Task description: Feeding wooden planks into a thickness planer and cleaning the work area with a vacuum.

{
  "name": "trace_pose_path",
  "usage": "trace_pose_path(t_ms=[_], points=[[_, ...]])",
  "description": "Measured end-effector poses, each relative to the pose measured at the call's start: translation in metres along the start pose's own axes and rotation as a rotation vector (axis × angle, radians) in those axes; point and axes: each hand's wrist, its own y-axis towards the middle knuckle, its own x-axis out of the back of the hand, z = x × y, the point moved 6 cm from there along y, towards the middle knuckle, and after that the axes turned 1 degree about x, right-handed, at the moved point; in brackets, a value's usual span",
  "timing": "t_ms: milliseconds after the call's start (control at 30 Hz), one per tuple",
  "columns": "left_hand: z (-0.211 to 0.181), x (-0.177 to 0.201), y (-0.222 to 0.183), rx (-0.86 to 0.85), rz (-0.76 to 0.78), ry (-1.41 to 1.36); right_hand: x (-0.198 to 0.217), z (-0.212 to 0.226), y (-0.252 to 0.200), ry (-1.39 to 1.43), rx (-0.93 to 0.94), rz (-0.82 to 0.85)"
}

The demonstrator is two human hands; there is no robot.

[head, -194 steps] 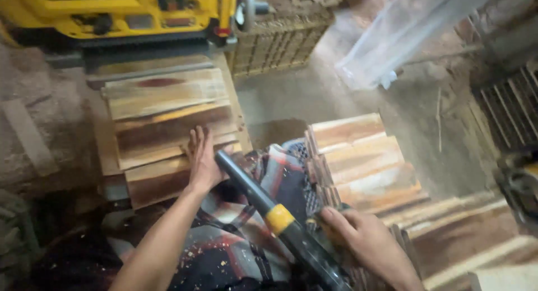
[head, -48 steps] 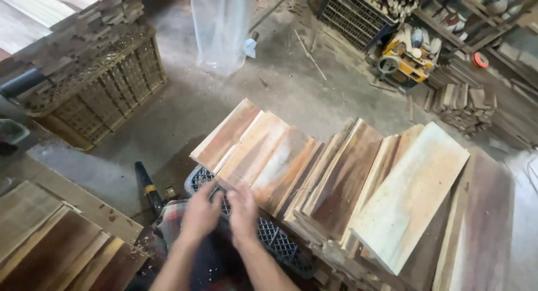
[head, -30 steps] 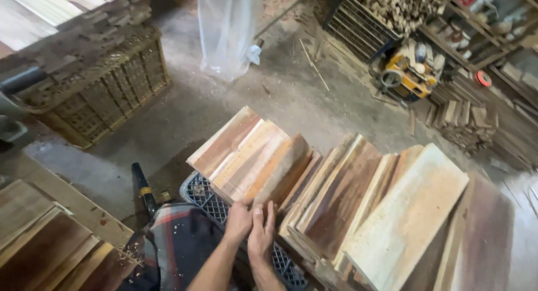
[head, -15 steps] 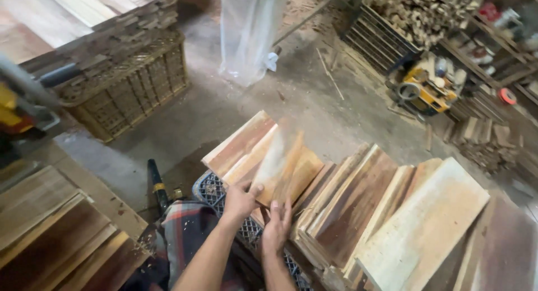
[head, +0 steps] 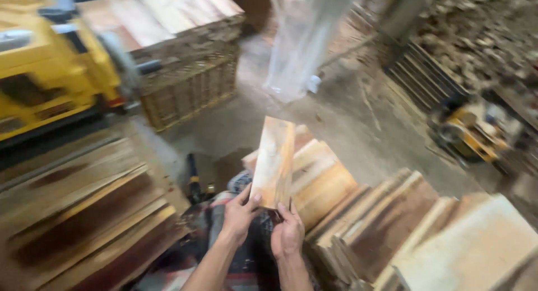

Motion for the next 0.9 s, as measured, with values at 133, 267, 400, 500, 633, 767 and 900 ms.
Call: trace_pose_path(t_ms=[133,267,400,500,633,767,900], points=[[-0.041,0.101,-0.023,-0.224,-0.189,0.044,-0.040,-0.067,-0.022,-0.146,-0.193,0.166],[-0.085,0.192,-0.052,-0.373,-0.315,-0.244,-0.084,-0.161,-0.045,-0.272,-0.406,0.482],[-0.104,0.277,-0.062,-0.439,-0.463,-0.286,-0.119,-0.236,-0.069,-0.399,-0.461,0.630],[-0.128,0.326,-0.081,-0.490,-0.711,0.267,-0.156,-0.250,-0.101,-0.708,-0.336,0.748],[-0.150,0.339,-0.112,-0.507,-0.819,0.507,-0.154,-0.277,-0.082,-0.891,-0.168,0.906],[-0.161,0.338,-0.110,-0.629,-0.712,0.647,-0.166,-0.265,-0.095,-1.031,0.222,1.027],[-0.173,0.350,-0.082,-0.630,-0.682,0.774,-0.169,-0.286,-0.070,-1.003,0.324,1.017]])
